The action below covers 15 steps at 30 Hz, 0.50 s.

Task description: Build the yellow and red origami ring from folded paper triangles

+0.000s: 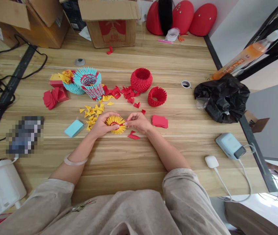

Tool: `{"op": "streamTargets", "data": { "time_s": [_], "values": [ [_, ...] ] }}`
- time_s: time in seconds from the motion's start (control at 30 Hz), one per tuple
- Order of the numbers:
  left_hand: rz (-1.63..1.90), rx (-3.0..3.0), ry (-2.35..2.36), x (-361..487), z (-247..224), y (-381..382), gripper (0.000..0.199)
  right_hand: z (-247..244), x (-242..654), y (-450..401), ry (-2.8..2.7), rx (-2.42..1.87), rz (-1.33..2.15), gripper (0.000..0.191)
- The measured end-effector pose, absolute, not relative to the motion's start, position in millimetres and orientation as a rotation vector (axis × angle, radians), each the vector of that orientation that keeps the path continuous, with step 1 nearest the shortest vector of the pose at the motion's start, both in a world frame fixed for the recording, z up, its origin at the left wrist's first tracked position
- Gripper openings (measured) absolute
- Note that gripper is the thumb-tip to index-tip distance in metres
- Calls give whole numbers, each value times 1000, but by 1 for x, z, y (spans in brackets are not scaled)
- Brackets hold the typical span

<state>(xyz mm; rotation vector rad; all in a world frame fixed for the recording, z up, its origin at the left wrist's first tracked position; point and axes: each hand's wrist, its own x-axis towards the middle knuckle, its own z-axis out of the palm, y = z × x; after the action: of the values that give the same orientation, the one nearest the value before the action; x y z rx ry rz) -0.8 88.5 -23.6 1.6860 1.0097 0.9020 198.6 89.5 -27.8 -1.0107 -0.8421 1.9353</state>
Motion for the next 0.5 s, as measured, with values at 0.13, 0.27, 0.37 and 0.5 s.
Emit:
{"op": "streamTargets", "data": {
  "time_s": [0.13, 0.27, 0.37, 0.5],
  "values": [
    [904, 1744, 1040, 1, -24, 88, 40, -26, 195, 89, -876, -1068, 1867, 34],
    [922, 1789, 1069, 2, -26, 88, 40, -25, 192, 88, -903, -1114, 1808, 36],
    [926, 1799, 1075, 2, -28, 89, 41, -24, 190, 86, -906, -1135, 1765, 37],
    [922, 1786, 1071, 2, -30, 89, 41, -22, 188, 83, -919, -1153, 1721, 38]
  ]
}}
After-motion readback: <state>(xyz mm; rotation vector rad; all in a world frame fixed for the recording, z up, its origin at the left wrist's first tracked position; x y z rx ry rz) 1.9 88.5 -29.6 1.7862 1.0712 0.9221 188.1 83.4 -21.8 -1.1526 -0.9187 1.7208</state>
